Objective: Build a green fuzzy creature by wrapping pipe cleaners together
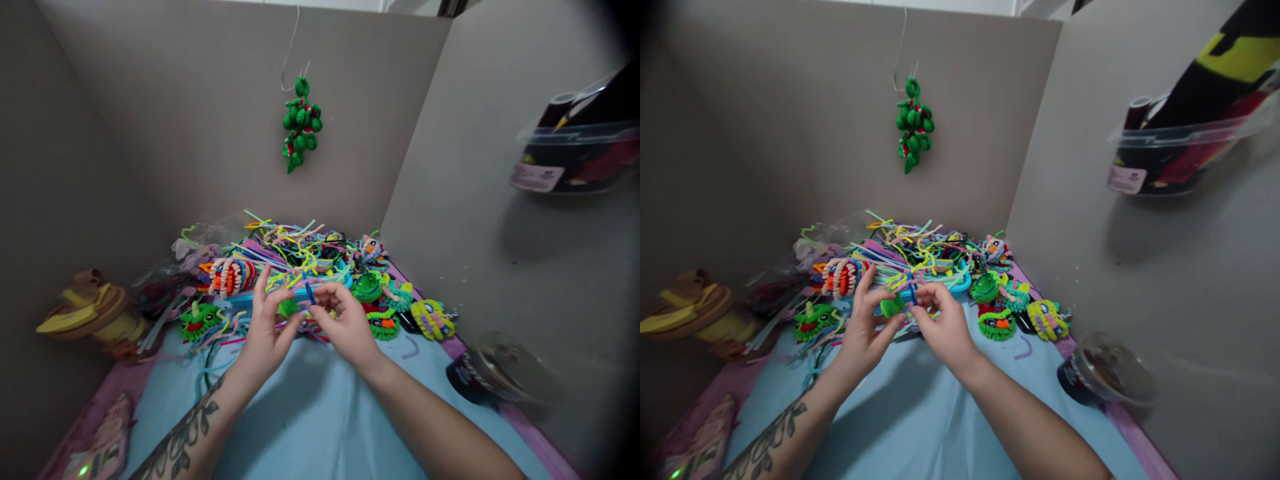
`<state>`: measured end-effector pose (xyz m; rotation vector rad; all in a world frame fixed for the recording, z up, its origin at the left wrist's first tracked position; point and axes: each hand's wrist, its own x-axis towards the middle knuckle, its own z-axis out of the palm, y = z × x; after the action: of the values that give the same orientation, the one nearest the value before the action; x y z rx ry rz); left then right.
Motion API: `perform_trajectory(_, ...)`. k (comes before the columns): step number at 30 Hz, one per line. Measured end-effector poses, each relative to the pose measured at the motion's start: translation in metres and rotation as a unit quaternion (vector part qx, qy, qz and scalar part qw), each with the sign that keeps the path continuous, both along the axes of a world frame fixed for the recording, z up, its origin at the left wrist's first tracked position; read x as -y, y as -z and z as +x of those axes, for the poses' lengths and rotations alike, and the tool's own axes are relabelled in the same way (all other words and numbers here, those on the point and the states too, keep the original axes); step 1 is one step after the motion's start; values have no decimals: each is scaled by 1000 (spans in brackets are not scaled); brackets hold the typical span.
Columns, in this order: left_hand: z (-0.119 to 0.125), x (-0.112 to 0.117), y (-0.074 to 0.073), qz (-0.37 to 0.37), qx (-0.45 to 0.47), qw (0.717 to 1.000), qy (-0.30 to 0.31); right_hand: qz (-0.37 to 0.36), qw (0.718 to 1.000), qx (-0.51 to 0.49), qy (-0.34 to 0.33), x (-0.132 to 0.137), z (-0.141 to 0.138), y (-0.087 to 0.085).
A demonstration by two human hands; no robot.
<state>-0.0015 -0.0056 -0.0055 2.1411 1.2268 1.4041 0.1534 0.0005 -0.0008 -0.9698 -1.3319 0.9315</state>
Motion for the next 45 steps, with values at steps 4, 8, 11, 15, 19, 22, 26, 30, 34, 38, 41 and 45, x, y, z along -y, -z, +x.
perform_trajectory(4,1,2,-2,-9,-43,999,2,-3,999,-29,-30,-1,1,-1)
perform_trajectory(8,0,1,-6,-18,-83,996,13,-56,988,-91,-115,-3,4,-2)
perform_trajectory(11,0,-1,-7,4,-101,995,15,-101,971,-139,-166,-5,6,-3)
perform_trajectory(15,-1,-1,-8,16,-92,996,-9,-117,957,-156,-213,-4,10,-6)
perform_trajectory(19,-1,1,-10,20,-87,996,-18,-77,975,-77,-192,0,8,-9)
perform_trajectory(22,0,2,-10,29,-93,995,-21,-53,985,-63,-151,2,4,-10)
perform_trajectory(26,1,4,-11,46,-97,994,-25,-45,990,-75,-106,0,3,-7)
perform_trajectory(30,0,5,-12,41,-95,994,-31,-14,994,-52,-92,-1,6,-6)
perform_trajectory(34,1,5,-11,27,-89,995,-41,43,994,11,-96,0,6,-4)
perform_trajectory(38,2,4,-11,28,-88,995,-35,31,998,11,-51,-1,4,-1)
perform_trajectory(41,1,4,-11,23,-85,996,-33,3,999,-42,-34,-3,5,0)
perform_trajectory(45,-1,3,-12,16,-80,996,-34,-19,996,-59,-62,-5,7,-2)
